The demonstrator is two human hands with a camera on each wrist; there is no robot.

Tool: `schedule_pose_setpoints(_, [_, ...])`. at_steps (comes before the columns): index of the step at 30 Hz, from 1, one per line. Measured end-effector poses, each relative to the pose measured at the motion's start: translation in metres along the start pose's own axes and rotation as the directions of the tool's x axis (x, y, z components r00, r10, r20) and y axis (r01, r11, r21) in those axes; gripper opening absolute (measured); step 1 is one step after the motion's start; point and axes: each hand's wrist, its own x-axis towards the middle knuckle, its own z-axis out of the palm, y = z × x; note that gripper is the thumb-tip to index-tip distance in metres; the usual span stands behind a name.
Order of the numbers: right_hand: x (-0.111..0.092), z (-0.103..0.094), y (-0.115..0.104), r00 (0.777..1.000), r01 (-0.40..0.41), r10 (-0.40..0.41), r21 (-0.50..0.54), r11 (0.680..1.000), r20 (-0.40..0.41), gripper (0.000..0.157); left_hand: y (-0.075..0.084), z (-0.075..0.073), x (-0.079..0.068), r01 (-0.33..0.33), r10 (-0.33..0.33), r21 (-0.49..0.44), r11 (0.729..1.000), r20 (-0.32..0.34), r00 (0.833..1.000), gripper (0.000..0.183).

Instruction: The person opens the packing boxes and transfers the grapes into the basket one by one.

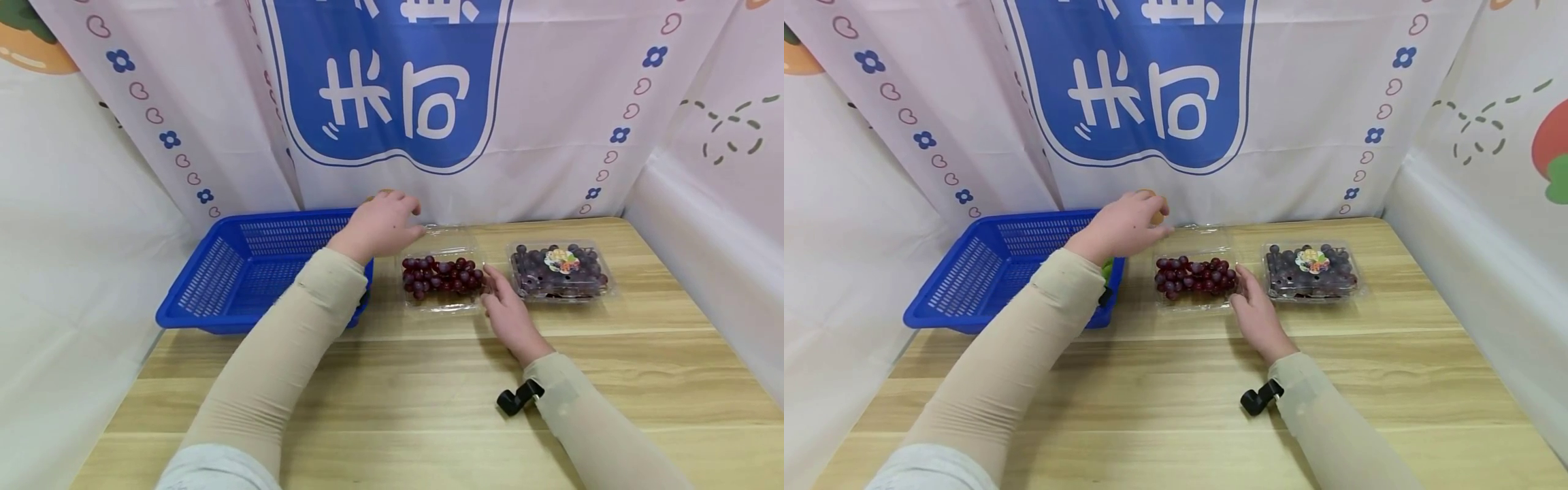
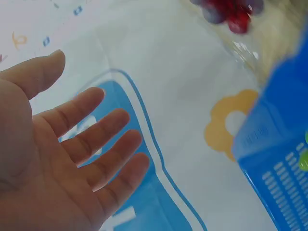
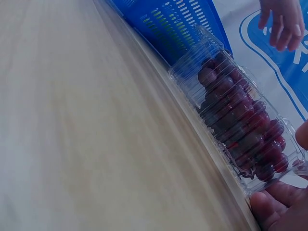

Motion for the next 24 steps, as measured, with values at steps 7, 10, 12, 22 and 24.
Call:
schedule_pose_setpoints(7, [0.002, 0.000, 0.002, 1.000, 0.005, -0.005, -0.022, 1.000, -0.005, 0.064, 0.021, 0.020, 0.006, -0.055, 0.053, 0.084, 0.995, 0.023, 0.998, 0.043])
schedule_pose_setpoints(10, [0.002, 0.000, 0.002, 1.000, 0.004, -0.004, -0.017, 1.000, -0.008, 0.064, 0.029, 0.029, 0.009, -0.069, 0.065, 0.104, 0.992, 0.036, 0.997, 0.047])
schedule_pose_setpoints(12, [0.002, 0.000, 0.002, 1.000, 0.003, -0.003, -0.017, 1.000, -0.013, 0.064, 0.035, 0.035, 0.011, -0.076, 0.072, 0.111, 0.991, 0.038, 0.997, 0.048])
schedule_pose_setpoints(22, [0.002, 0.001, -0.001, 1.000, 0.002, -0.003, -0.034, 0.999, -0.012, 0.064, 0.053, 0.062, 0.019, -0.136, 0.132, 0.090, 0.987, 0.041, 0.990, 0.058])
schedule_pose_setpoints(24, [0.002, 0.001, -0.001, 1.000, 0.001, -0.002, -0.031, 1.000, -0.013, 0.064, 0.054, 0.070, 0.022, -0.152, 0.147, 0.096, 0.984, 0.050, 0.988, 0.061])
